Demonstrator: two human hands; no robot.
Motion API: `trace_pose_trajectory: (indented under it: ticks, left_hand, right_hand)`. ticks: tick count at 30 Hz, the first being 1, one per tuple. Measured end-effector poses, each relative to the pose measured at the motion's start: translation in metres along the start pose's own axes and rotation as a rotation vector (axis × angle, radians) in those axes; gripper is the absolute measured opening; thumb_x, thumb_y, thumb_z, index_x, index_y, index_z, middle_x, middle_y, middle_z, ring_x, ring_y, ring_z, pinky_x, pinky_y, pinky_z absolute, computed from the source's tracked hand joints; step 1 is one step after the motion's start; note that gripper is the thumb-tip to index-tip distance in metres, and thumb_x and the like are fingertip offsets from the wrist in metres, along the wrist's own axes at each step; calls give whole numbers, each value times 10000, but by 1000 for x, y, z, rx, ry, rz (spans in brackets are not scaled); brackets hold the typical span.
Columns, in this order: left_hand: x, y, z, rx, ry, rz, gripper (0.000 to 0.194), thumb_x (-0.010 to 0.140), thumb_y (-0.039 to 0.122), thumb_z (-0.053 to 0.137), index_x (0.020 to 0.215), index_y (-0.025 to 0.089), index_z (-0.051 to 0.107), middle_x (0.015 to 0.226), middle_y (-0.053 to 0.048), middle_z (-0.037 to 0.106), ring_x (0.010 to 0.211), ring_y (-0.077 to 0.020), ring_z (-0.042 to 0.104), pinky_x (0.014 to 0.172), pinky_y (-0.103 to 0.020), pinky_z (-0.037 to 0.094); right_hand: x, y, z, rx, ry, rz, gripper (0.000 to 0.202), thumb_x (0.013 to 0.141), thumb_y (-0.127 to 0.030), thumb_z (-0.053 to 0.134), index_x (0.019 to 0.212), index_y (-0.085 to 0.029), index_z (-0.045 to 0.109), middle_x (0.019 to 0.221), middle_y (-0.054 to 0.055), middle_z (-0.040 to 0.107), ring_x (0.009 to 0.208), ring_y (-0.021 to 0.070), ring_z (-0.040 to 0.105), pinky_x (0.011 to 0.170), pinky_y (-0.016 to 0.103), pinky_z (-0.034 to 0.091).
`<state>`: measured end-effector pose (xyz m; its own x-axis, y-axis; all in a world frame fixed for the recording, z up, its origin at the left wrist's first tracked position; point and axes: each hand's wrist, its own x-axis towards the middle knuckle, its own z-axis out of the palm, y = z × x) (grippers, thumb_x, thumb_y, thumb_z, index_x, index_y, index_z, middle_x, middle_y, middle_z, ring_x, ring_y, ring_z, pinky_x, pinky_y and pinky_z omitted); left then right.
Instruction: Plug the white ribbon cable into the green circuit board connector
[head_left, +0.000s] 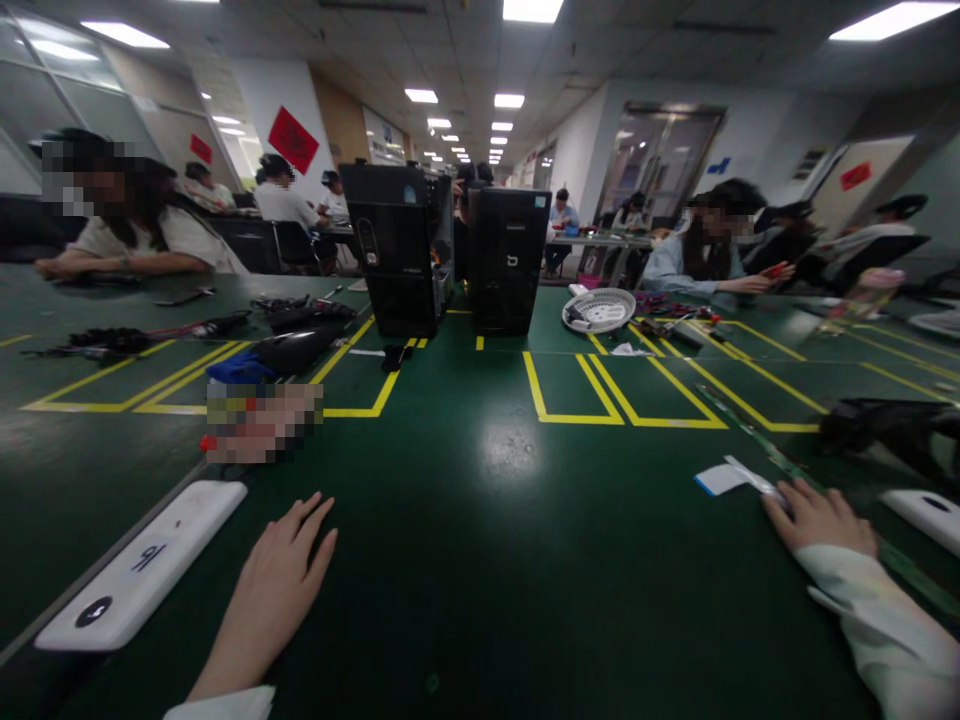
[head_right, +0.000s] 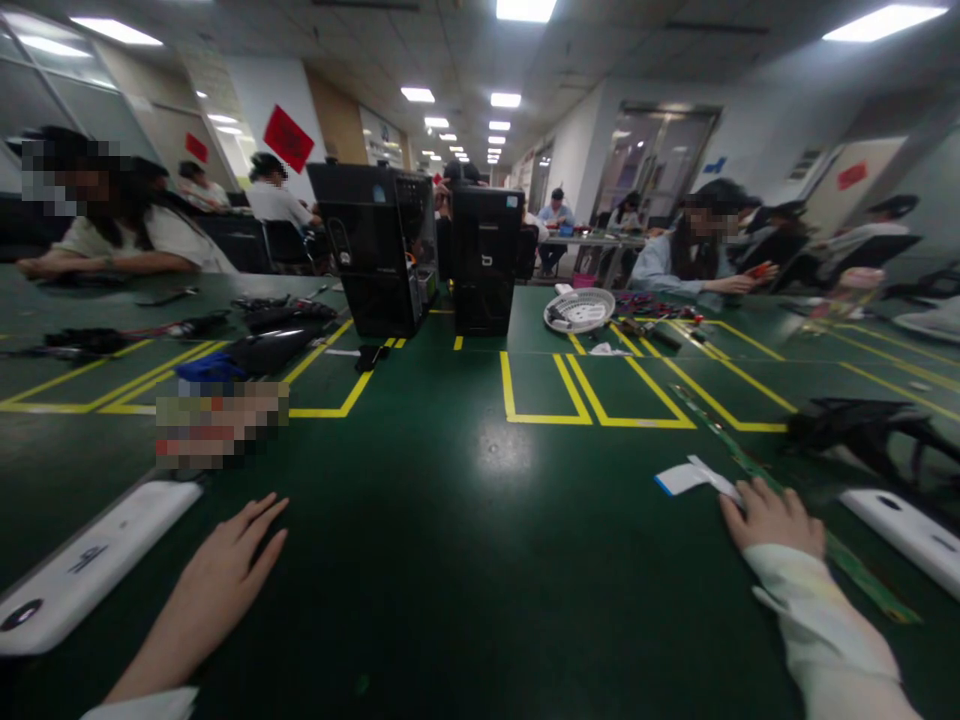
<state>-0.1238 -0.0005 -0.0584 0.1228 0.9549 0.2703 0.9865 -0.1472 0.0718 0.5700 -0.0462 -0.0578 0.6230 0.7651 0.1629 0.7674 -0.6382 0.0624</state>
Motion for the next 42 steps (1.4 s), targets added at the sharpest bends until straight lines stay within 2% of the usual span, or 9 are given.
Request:
trace_pose_trajectory:
  ticks: [6,12,16,19,24,28,35,39,42]
  left_hand:
    - [0,-2,3,-3,-6,-2,592,900,470,299,1315,118,532,1382,-164,506,1270,-330,471,1057,-532,346]
    - [0,3,-2,-31,-8,-14,601,897,460,289,1318,104,529,1392,-173,493,1283,-339,454,1063,-538,335]
    - [0,4,-3,-43,-31,-34,604,889,466,294,1325,116,522,1398,-159,490,1289,-333,447,1063,-538,336]
    - [0,4,-3,-53,-23,-27,606,895,467,286,1326,109,518,1401,-159,485,1295,-325,439,1069,-528,332]
    - [-1,7,-4,-61,-20,-31,608,899,472,274,1317,111,526,1398,-152,489,1300,-316,434,1074,-520,327]
    - [-1,8,-7,-55,-42,-51,622,894,479,264,1324,111,522,1402,-147,487,1301,-317,433,1079,-520,320]
    - [0,6,-7,-38,-66,-55,633,889,484,260,1332,111,515,1416,-149,472,1309,-319,425,1078,-521,320]
    - [0,5,-6,-25,-79,-64,650,886,493,251,1338,103,508,1425,-152,461,1308,-325,426,1085,-520,308]
    - [-1,5,-6,-21,-68,-65,654,890,496,242,1338,101,508,1424,-155,461,1310,-328,422,1083,-528,307]
  right_hand:
    - [-2,-33,10,106,47,-413,626,844,-480,294,1277,-121,568,1376,105,516,1350,329,339,1079,511,327]
    - [-44,-114,-3,467,202,-959,440,928,-396,353,1221,-181,603,1266,127,590,1239,266,491,1031,500,417]
    - [-88,-180,-25,612,159,-1212,378,944,-303,401,1268,-180,554,1260,142,572,1179,235,525,972,443,476]
    - [-120,-227,-41,673,112,-1322,370,945,-265,394,1265,-152,541,1239,158,564,1153,235,522,954,439,477]
    - [-160,-281,-59,686,-24,-1469,416,919,-288,433,1303,-142,500,1292,161,524,1186,255,475,972,455,448]
    - [-174,-293,-71,663,-86,-1510,474,884,-319,480,1327,-152,484,1343,142,498,1210,267,447,986,458,425]
    - [-174,-285,-83,614,-173,-1551,623,830,-445,544,1372,-154,449,1385,141,465,1228,282,435,996,464,394]
    - [-174,-282,-81,609,-194,-1579,694,837,-504,527,1427,-175,369,1434,137,412,1271,276,403,1019,461,374]
    - [-160,-277,-70,624,-128,-1554,685,879,-521,464,1455,-182,312,1473,138,357,1310,261,371,1047,456,358]
